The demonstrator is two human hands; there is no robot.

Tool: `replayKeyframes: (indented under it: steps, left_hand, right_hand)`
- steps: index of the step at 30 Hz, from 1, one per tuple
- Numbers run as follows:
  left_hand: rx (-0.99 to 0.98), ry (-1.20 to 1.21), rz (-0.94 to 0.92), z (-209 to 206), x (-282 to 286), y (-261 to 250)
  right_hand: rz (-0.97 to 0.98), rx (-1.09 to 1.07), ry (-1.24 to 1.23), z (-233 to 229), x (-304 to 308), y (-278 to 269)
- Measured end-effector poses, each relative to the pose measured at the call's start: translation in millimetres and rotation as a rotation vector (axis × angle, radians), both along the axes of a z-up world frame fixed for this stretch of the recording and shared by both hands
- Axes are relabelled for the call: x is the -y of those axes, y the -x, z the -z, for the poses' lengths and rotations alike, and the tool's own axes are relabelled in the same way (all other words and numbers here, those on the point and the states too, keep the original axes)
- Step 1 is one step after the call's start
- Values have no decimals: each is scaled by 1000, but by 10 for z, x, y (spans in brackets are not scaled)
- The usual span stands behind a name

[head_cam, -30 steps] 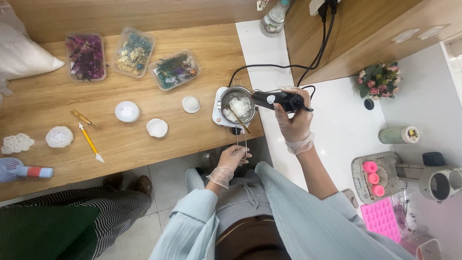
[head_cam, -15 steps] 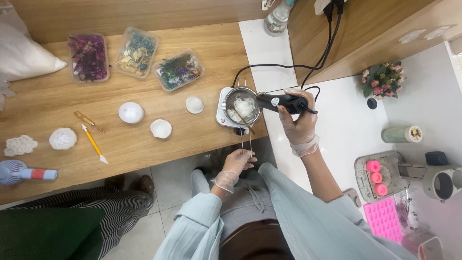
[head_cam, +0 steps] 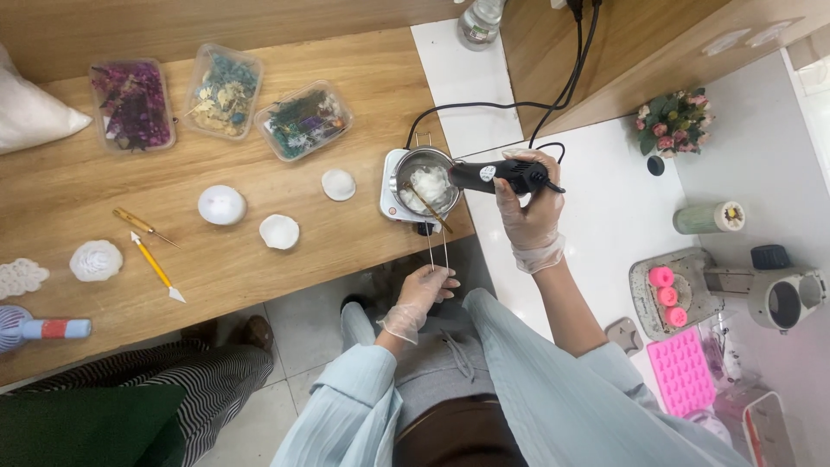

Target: Melting wax in a small pitcher using a heat gun while stirring.

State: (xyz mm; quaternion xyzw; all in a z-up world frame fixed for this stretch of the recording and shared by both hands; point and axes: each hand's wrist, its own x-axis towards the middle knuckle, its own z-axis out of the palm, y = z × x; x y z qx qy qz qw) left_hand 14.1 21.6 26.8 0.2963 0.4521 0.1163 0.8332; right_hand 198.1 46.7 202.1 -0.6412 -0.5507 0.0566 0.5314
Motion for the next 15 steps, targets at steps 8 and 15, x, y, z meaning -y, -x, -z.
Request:
replayKeyframes:
  steps: [8,15]
  left_hand:
    - [-29,-7,43,13,19,61]
    - [-18,-9,77,67,-4,103]
  right_hand:
    - [24,-23,26,-33,18,74]
    - [31,-46,-6,-23,55,106]
